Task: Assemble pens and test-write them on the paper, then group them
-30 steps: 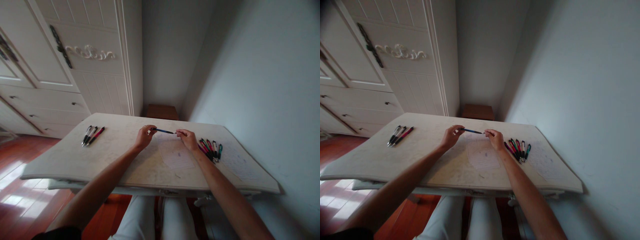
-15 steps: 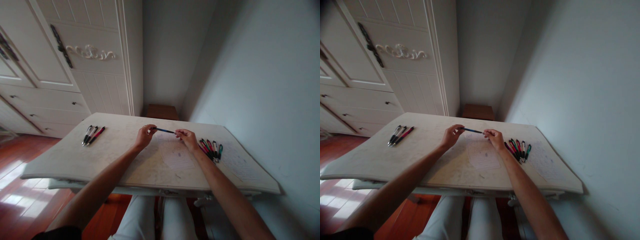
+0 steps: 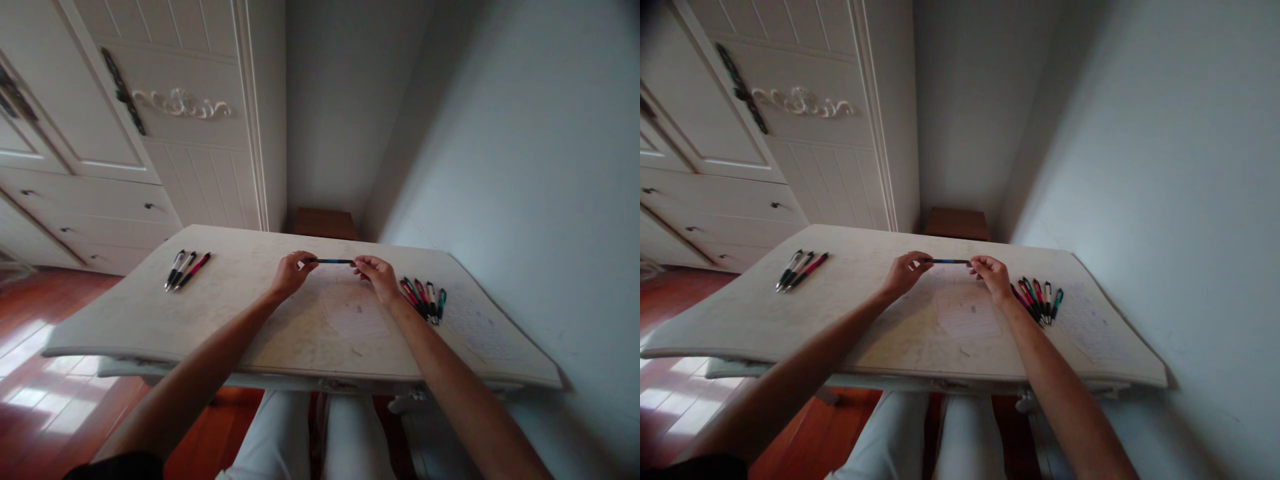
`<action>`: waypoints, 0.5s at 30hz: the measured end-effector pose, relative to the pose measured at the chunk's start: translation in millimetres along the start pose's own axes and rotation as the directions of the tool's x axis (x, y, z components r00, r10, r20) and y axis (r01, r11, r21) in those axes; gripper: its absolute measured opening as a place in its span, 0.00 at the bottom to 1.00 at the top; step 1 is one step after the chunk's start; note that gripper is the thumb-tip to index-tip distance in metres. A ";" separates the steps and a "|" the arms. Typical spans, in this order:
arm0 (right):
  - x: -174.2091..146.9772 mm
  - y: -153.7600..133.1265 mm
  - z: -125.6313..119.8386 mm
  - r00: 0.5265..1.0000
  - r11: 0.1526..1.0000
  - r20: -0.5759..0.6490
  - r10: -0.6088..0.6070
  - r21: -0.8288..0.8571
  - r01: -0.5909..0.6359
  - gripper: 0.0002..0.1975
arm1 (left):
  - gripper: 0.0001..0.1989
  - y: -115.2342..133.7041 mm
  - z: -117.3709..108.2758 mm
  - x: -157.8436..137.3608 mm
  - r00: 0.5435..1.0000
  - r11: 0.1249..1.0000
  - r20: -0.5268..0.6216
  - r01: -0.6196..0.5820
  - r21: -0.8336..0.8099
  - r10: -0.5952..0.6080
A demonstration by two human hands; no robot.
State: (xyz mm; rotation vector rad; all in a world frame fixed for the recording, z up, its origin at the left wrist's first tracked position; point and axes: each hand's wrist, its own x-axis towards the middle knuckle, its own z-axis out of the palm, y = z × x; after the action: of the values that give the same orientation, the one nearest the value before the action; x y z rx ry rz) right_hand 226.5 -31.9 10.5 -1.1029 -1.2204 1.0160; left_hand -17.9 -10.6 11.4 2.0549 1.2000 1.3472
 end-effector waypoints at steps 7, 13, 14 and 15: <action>-2.6 -1.7 1.9 0.999 1.000 0.042 0.025 0.006 -0.025 0.16 | 0.06 -1.5 -1.0 0.9 1.000 1.000 -0.031 -0.002 -0.019 0.002; -4.3 -1.5 4.2 0.998 0.999 0.060 0.023 -0.025 -0.022 0.15 | 0.06 -2.9 -1.9 0.7 0.999 1.000 -0.041 -0.015 0.005 0.015; -4.2 -1.7 4.3 0.998 0.999 0.057 0.022 -0.027 -0.021 0.15 | 0.05 -2.6 -1.7 0.7 0.999 1.000 -0.032 -0.008 0.000 0.008; -4.1 -1.9 4.3 0.998 0.999 0.051 0.023 -0.029 -0.021 0.15 | 0.05 -2.1 -1.5 0.6 1.000 1.000 -0.018 0.001 -0.012 -0.001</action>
State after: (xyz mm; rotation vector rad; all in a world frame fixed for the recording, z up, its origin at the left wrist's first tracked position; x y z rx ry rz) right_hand 221.8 -35.9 11.7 -1.1206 -1.2695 1.0523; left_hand -20.0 -9.1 11.0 2.0378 1.1975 1.3715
